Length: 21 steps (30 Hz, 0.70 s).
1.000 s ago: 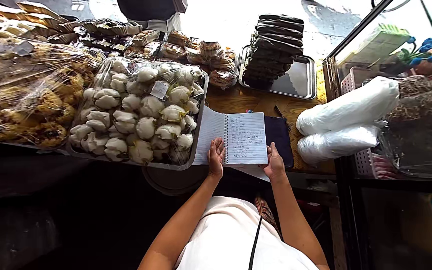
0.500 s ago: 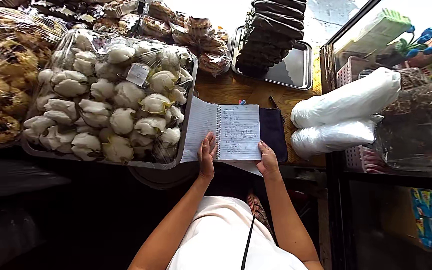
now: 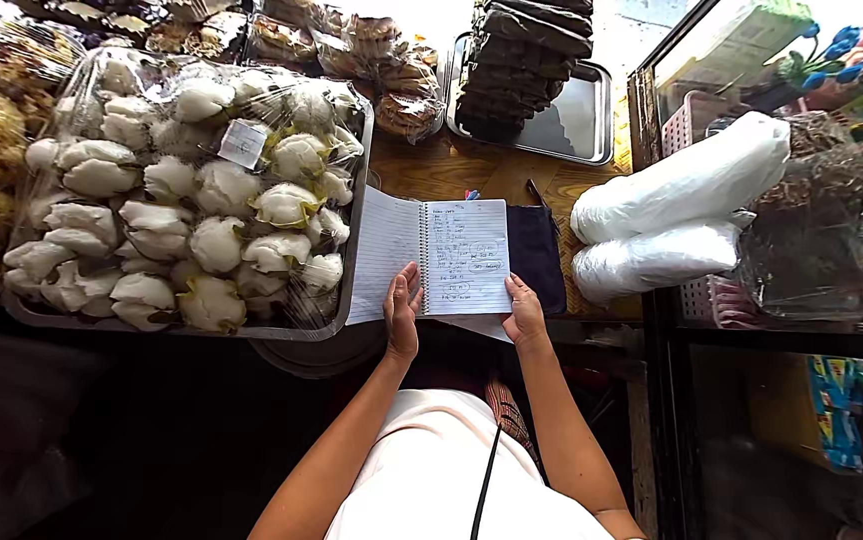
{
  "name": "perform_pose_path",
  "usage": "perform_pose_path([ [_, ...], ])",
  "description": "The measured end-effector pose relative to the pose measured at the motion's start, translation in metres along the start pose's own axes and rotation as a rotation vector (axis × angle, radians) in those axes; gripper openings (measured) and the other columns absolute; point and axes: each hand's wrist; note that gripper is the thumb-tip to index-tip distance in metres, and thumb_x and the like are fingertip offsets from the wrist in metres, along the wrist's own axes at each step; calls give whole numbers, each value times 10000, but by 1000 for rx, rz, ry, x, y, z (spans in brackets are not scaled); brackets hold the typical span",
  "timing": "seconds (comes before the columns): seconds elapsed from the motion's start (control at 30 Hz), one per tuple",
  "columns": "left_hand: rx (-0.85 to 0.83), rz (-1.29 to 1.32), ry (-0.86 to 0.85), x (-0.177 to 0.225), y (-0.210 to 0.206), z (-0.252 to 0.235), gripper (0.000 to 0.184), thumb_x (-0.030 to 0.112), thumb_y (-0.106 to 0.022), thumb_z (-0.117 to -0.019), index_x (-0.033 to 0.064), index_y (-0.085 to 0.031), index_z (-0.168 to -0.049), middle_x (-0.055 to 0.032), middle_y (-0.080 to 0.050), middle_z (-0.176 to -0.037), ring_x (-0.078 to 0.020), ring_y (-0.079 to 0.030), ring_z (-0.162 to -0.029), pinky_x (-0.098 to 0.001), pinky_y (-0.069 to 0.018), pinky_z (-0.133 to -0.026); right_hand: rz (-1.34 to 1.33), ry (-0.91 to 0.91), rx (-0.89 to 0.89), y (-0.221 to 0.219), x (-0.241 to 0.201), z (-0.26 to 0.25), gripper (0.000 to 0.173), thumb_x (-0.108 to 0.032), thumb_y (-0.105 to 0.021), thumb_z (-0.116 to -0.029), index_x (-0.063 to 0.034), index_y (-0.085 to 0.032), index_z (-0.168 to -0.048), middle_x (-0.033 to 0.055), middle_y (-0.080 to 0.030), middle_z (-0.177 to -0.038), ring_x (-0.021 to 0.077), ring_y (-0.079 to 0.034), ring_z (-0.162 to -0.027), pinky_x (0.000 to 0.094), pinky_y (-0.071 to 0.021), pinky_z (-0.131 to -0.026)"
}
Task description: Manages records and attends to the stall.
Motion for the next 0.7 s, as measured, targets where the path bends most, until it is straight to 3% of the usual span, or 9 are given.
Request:
perform_pose_path([
  [0.43, -10, -11, -15, 2, -3, -9, 615, 358, -160, -1078, -31, -429, -1472, -188, -434, -1557, -224, -449, -1430, -402, -377, -1165, -6, -9, 24, -8, -1, 6, 329, -173, -349, -1132, -14, -518, -1365, 149, -639, -1073, 187, -658, -888, 333, -563, -762],
  [0.5, -35, -152, -73, 1, -5, -12, 562, 311, -306, -1060, -57, -440, -1463, -219, -464, -1532, -248, -468, -1423, -406, -383, -1172, -12, -15, 16, -9, 0, 7, 342, -166, -336, -1134, 1, -499, -1384, 165, -635, -1100, 194, -660, -904, 340, -565, -768],
  [0.53, -56, -291, -142, 0, -7, -12, 554, 271, -451, -1040, -92, -446, -1458, -254, -473, -1516, -290, -469, -1421, -419, -378, -1176, -17, -14, 7, -9, 0, 7, 351, -163, -331, -1135, 9, -484, -1400, 171, -634, -1115, 194, -662, -912, 339, -566, -772],
  [0.6, -93, -665, -353, -4, -19, -13, 793, 377, -724, -889, -150, -476, -1427, -312, -472, -1504, -407, -435, -1442, -526, -306, -1213, -37, -11, -8, -12, -4, 6, 356, -155, -325, -1134, 15, -464, -1415, 164, -638, -1117, 177, -667, -910, 327, -570, -780],
  [0.63, -116, -813, -412, -6, -27, -12, 945, 476, -770, -825, -166, -450, -1440, -335, -434, -1526, -451, -381, -1470, -596, -227, -1230, -49, -15, -11, -12, -4, 7, 357, -154, -321, -1135, 16, -461, -1415, 158, -636, -1114, 168, -663, -907, 319, -567, -784],
  [0.7, -180, -998, -355, -8, -42, -11, 1185, 590, -782, -766, -184, -288, -1516, -375, -244, -1607, -484, -189, -1540, -624, -91, -1246, -65, -33, -7, -12, -5, 10, 365, -189, -315, -1138, 15, -471, -1397, 152, -638, -1105, 167, -658, -913, 319, -561, -788],
])
Point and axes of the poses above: each hand's wrist, its own z-axis away from the middle knuckle, its own y-axis out of the back of the hand, x = y × z
